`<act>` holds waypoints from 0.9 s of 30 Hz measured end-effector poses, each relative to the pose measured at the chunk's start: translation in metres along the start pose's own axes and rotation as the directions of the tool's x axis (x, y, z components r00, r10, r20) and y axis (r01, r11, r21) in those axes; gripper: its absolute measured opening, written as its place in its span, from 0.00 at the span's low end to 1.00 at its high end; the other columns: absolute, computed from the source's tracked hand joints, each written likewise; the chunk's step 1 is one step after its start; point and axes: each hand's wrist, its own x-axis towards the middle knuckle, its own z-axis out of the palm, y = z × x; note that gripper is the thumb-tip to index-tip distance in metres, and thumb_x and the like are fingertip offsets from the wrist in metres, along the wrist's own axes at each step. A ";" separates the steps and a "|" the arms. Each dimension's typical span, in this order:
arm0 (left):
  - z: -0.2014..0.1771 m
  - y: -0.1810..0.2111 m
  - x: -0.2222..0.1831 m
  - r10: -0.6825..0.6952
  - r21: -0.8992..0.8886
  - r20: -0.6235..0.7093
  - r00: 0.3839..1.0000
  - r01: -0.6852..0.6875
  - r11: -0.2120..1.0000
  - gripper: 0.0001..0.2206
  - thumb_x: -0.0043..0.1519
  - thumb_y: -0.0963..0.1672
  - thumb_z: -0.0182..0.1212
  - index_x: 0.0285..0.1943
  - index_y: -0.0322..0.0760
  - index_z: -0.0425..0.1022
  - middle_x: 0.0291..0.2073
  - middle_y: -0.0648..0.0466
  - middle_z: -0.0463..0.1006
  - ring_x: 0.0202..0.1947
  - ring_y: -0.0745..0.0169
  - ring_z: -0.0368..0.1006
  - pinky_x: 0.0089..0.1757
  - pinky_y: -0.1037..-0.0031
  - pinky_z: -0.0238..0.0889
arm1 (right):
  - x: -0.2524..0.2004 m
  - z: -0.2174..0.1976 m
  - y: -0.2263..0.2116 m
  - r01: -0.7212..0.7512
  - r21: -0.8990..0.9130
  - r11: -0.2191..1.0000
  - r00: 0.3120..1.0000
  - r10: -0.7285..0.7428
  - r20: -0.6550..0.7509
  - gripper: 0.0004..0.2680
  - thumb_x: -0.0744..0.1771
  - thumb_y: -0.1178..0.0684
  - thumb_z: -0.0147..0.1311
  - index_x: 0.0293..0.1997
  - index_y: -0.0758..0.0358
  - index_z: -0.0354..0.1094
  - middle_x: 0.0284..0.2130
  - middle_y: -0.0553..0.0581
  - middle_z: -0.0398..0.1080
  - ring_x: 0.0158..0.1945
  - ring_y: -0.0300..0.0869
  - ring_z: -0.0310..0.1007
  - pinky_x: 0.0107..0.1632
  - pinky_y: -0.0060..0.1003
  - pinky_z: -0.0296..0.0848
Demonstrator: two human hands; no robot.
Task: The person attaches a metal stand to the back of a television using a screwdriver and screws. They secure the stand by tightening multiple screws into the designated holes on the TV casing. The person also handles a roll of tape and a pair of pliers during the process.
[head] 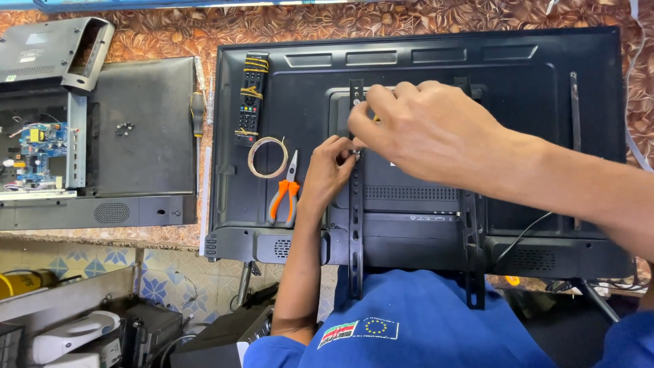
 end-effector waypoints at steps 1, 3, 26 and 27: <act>0.001 -0.001 0.001 0.000 -0.002 0.000 1.000 0.000 1.000 0.05 0.59 0.38 0.56 0.36 0.38 0.77 0.25 0.59 0.59 0.26 0.67 0.57 0.34 0.74 0.55 | 0.001 -0.004 0.001 0.001 -0.001 1.000 1.000 -0.001 0.001 0.09 0.64 0.52 0.56 0.47 0.52 0.65 0.31 0.46 0.65 0.23 0.33 0.68 0.24 0.28 0.64; 0.002 -0.004 0.001 0.011 -0.016 -0.023 1.000 -0.011 1.000 0.09 0.58 0.38 0.58 0.41 0.40 0.83 0.25 0.60 0.60 0.26 0.68 0.59 0.35 0.76 0.56 | 0.003 -0.013 0.003 0.009 -0.020 1.000 0.998 -0.008 0.063 0.20 0.61 0.49 0.58 0.61 0.54 0.64 0.33 0.46 0.68 0.28 0.37 0.72 0.30 0.30 0.70; 0.009 -0.015 0.001 -0.031 0.013 -0.027 0.999 0.032 0.999 0.15 0.59 0.39 0.53 0.24 0.40 0.51 0.18 0.57 0.56 0.24 0.67 0.49 0.28 0.65 0.45 | 0.018 -0.026 0.012 0.213 0.246 0.945 0.972 -0.230 0.041 0.29 0.61 0.61 0.52 0.73 0.58 0.51 0.55 0.63 0.62 0.42 0.47 0.65 0.41 0.38 0.72; 0.010 -0.018 0.002 -0.078 0.074 0.006 0.997 0.077 0.994 0.15 0.59 0.40 0.53 0.24 0.40 0.50 0.17 0.57 0.54 0.23 0.66 0.48 0.27 0.63 0.44 | 0.021 -0.025 0.012 0.223 0.321 0.920 0.968 -0.248 0.037 0.26 0.61 0.65 0.52 0.69 0.59 0.54 0.49 0.64 0.65 0.38 0.46 0.66 0.39 0.39 0.73</act>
